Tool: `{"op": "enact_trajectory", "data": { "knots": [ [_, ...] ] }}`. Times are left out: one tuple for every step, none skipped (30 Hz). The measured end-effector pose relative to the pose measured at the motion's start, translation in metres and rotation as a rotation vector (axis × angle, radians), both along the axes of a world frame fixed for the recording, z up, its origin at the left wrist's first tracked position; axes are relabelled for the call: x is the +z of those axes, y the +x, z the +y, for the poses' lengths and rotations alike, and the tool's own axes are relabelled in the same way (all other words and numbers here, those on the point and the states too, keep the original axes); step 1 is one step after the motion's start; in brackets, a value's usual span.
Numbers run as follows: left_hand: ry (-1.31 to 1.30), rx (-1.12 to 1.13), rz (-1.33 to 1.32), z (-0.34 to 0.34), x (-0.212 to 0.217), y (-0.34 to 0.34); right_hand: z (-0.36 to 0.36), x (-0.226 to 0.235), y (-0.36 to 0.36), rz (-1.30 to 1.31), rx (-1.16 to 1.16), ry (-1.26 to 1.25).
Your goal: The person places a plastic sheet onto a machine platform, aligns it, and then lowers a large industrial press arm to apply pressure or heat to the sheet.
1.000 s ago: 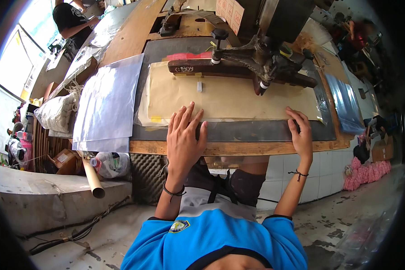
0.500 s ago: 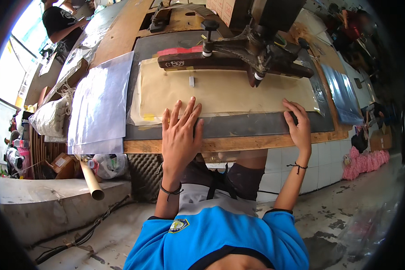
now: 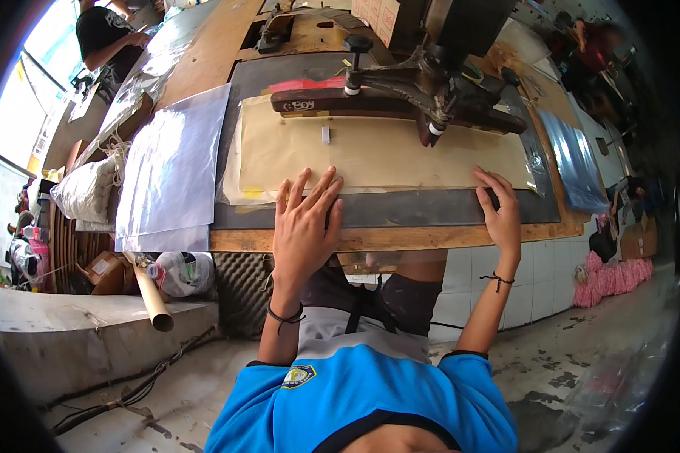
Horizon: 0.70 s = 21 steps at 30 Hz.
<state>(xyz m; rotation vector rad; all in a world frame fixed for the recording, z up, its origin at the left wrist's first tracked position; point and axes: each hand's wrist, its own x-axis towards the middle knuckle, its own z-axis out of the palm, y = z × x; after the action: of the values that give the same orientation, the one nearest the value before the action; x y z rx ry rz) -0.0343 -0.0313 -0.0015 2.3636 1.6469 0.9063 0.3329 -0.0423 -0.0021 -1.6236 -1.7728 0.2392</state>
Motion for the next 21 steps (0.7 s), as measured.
{"op": "enact_trajectory", "data": {
  "knots": [
    [-0.001, -0.006, 0.020, -0.0001, -0.0008, -0.0002, -0.0004, 0.0004, 0.0003, -0.003, 0.000, 0.001],
    [0.002, -0.004, 0.021, 0.0000, -0.0007, 0.0001, -0.0005, 0.0005, 0.0003, -0.005, -0.001, 0.002],
    [0.006, -0.001, 0.022, 0.0002, -0.0004, 0.0003, 0.0000, -0.0003, -0.0002, -0.004, -0.004, 0.003],
    [0.010, 0.000, 0.024, 0.0004, -0.0001, 0.0000, 0.0006, -0.0011, -0.0007, -0.003, -0.008, 0.004],
    [0.008, 0.004, 0.022, 0.0001, 0.0004, -0.0009, 0.0014, -0.0021, -0.0013, -0.001, -0.013, 0.005],
    [0.006, 0.003, 0.016, 0.0000, 0.0016, -0.0005, 0.0015, -0.0013, -0.0012, 0.000, -0.019, 0.005],
    [0.004, 0.001, 0.010, 0.0001, 0.0025, -0.0001, 0.0017, -0.0006, -0.0013, 0.001, -0.026, 0.006],
    [0.003, -0.002, 0.009, 0.0005, 0.0029, 0.0002, 0.0017, 0.0000, -0.0010, 0.002, -0.034, 0.006],
    [0.003, -0.001, 0.007, 0.0007, 0.0028, 0.0000, 0.0024, -0.0005, -0.0004, 0.001, -0.035, 0.009],
    [0.002, -0.001, 0.006, 0.0009, 0.0027, 0.0000, 0.0028, -0.0016, 0.0003, 0.001, -0.036, 0.010],
    [-0.004, 0.000, 0.003, 0.0008, 0.0029, 0.0002, 0.0030, -0.0024, 0.0011, 0.000, -0.037, 0.012],
    [-0.009, 0.001, 0.000, 0.0009, 0.0039, 0.0004, 0.0030, -0.0023, 0.0020, -0.007, -0.040, -0.002],
    [-0.015, 0.002, -0.003, 0.0008, 0.0047, 0.0007, 0.0027, -0.0023, 0.0031, -0.014, -0.043, -0.017],
    [-0.016, 0.004, -0.011, 0.0006, 0.0052, 0.0014, 0.0026, -0.0021, 0.0039, -0.022, -0.047, -0.031],
    [-0.017, 0.005, -0.015, 0.0005, 0.0061, 0.0015, 0.0025, -0.0020, 0.0031, -0.019, -0.044, -0.027],
    [-0.018, 0.006, -0.019, 0.0007, 0.0066, 0.0017, 0.0025, -0.0011, 0.0017, -0.015, -0.042, -0.022],
    [-0.018, 0.014, -0.027, 0.0011, 0.0069, 0.0018, 0.0030, 0.0000, 0.0008, -0.012, -0.040, -0.018],
    [-0.020, 0.020, -0.033, 0.0012, 0.0070, 0.0021, 0.0028, 0.0009, 0.0006, -0.007, -0.039, -0.015],
    [-0.022, 0.026, -0.040, 0.0017, 0.0073, 0.0024, 0.0028, 0.0018, 0.0003, -0.002, -0.039, -0.013],
    [-0.016, 0.030, -0.038, 0.0025, 0.0079, 0.0031, 0.0031, 0.0025, 0.0000, 0.003, -0.039, -0.010],
    [-0.012, 0.033, -0.036, 0.0028, 0.0079, 0.0042, 0.0032, 0.0018, 0.0004, 0.023, -0.041, -0.009]
  ]
}}
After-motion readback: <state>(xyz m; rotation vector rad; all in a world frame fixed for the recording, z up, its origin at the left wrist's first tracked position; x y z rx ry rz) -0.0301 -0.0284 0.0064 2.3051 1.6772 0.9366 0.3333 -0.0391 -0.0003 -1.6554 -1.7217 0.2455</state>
